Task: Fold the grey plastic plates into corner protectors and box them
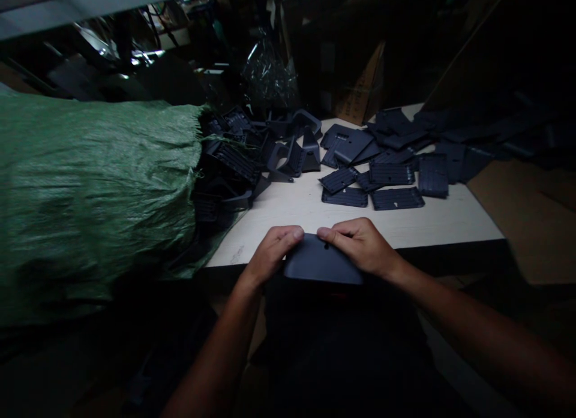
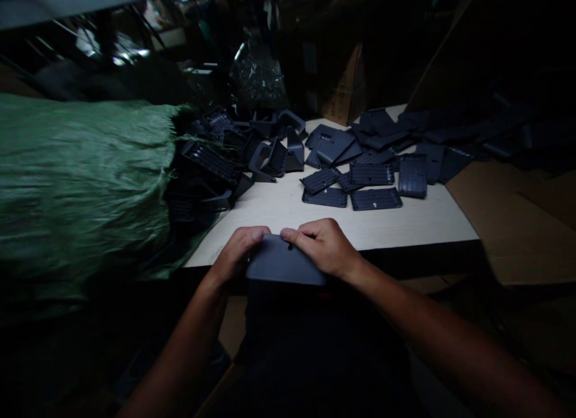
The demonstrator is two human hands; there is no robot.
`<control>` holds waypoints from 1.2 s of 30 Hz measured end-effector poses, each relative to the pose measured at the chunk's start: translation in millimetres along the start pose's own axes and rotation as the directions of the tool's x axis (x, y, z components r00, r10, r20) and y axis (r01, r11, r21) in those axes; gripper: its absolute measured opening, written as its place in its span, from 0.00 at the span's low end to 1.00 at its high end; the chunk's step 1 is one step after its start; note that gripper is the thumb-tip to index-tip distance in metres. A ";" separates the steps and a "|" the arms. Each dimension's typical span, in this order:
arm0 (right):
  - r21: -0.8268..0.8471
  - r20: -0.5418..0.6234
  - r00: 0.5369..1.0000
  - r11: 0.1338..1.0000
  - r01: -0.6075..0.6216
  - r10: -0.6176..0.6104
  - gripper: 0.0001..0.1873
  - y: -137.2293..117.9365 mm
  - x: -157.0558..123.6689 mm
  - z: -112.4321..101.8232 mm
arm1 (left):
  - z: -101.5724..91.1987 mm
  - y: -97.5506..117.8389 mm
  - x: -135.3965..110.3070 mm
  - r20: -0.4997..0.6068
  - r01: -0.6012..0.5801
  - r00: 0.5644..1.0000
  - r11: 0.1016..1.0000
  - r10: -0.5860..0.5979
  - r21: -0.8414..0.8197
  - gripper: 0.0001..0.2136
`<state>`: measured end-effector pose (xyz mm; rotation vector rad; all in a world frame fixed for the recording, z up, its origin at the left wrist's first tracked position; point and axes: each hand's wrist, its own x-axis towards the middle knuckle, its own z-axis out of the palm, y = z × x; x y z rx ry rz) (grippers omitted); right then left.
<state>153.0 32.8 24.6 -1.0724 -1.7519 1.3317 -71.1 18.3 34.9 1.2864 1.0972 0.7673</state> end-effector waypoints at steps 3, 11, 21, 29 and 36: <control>0.008 0.111 0.993 0.999 -0.046 0.045 0.33 2.0 12.9 -5.3 | 2.6 -5.3 1.2 -0.010 0.113 0.993 0.985 -0.116 -0.134 0.21; -0.052 -0.432 0.901 0.998 0.030 -0.050 0.24 10.6 15.7 -31.6 | 15.8 -27.8 -5.2 -0.545 -0.202 0.837 0.895 -0.054 -0.398 0.16; 0.724 0.056 0.969 0.658 -0.206 0.241 0.23 6.8 -6.8 25.7 | 27.1 -38.5 -9.6 -0.454 -0.181 0.890 0.943 0.037 -0.279 0.15; 0.228 0.208 0.977 0.969 -0.098 0.050 0.14 8.7 -22.2 20.4 | 23.8 -18.7 -0.1 -0.167 -0.036 0.980 0.738 -0.105 -0.673 0.21; -0.135 0.226 0.974 0.991 0.022 0.009 0.11 8.0 -27.7 22.9 | 25.0 -12.1 11.5 0.075 0.184 0.977 0.618 -0.198 -0.765 0.10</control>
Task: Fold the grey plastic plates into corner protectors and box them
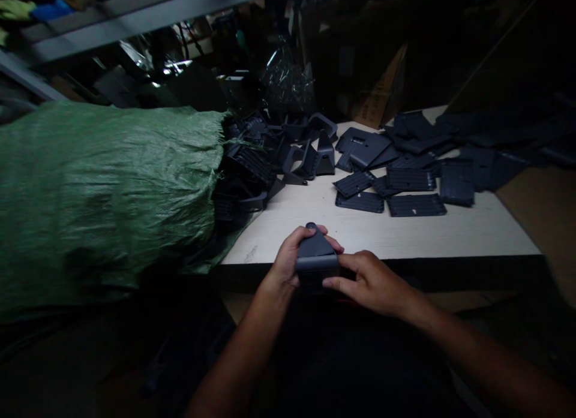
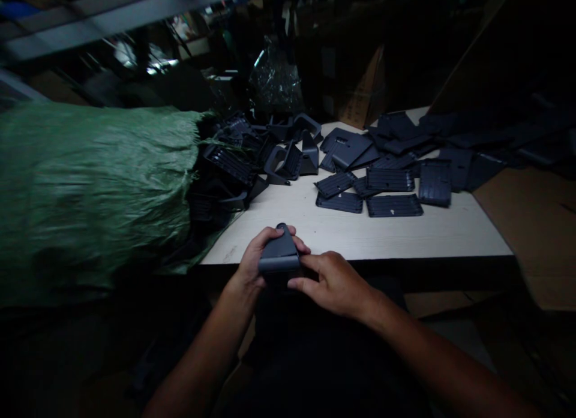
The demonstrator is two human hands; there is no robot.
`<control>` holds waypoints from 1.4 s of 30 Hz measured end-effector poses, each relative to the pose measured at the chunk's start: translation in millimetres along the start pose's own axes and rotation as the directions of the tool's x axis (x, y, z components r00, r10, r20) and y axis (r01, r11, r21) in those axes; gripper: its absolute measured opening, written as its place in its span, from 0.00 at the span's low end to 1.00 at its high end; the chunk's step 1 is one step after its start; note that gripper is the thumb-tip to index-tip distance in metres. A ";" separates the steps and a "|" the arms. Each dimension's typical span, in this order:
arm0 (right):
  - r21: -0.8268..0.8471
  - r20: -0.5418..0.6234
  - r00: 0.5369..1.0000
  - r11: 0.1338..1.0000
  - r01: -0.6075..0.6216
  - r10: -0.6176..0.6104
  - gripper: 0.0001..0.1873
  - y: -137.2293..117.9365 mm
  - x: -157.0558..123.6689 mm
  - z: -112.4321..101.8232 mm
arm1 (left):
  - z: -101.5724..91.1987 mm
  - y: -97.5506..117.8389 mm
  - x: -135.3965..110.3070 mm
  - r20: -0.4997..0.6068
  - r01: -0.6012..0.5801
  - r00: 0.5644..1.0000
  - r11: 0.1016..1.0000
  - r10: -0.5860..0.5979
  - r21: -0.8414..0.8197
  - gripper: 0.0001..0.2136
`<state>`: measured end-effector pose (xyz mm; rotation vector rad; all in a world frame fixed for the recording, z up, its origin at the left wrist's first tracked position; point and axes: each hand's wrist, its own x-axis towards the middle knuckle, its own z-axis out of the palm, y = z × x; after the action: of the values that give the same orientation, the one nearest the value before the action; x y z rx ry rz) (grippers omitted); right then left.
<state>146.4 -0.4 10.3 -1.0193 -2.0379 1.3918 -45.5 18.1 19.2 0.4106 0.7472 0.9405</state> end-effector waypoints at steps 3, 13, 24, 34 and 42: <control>0.206 -0.025 0.999 0.978 -0.019 0.025 0.15 -4.4 -1.6 0.1 | 6.6 -6.5 -1.7 -0.044 -0.083 0.996 0.996 0.082 -0.033 0.08; 0.426 -0.335 0.942 0.888 0.176 -0.026 0.23 -8.7 -3.4 23.8 | 31.2 -17.7 -9.8 -0.155 -0.413 0.886 0.895 0.438 0.171 0.07; 0.308 -0.296 0.954 0.942 0.135 -0.040 0.30 -8.8 -12.3 13.7 | 37.4 -8.5 -18.1 0.003 -0.465 0.881 0.864 0.473 0.192 0.06; 0.187 0.009 0.999 0.981 0.047 -0.049 0.15 4.7 2.2 -19.5 | 26.6 12.3 -9.9 -0.193 -0.236 0.957 0.969 0.218 -0.074 0.09; 0.575 0.048 0.996 0.817 0.035 -0.076 0.25 0.0 51.9 -31.9 | 21.3 13.6 -6.3 -0.185 -0.302 0.936 0.953 0.300 0.016 0.29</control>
<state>137.5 58.9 20.7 -0.6409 -1.5045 1.8685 -40.1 20.1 44.6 0.4375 0.8623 1.2848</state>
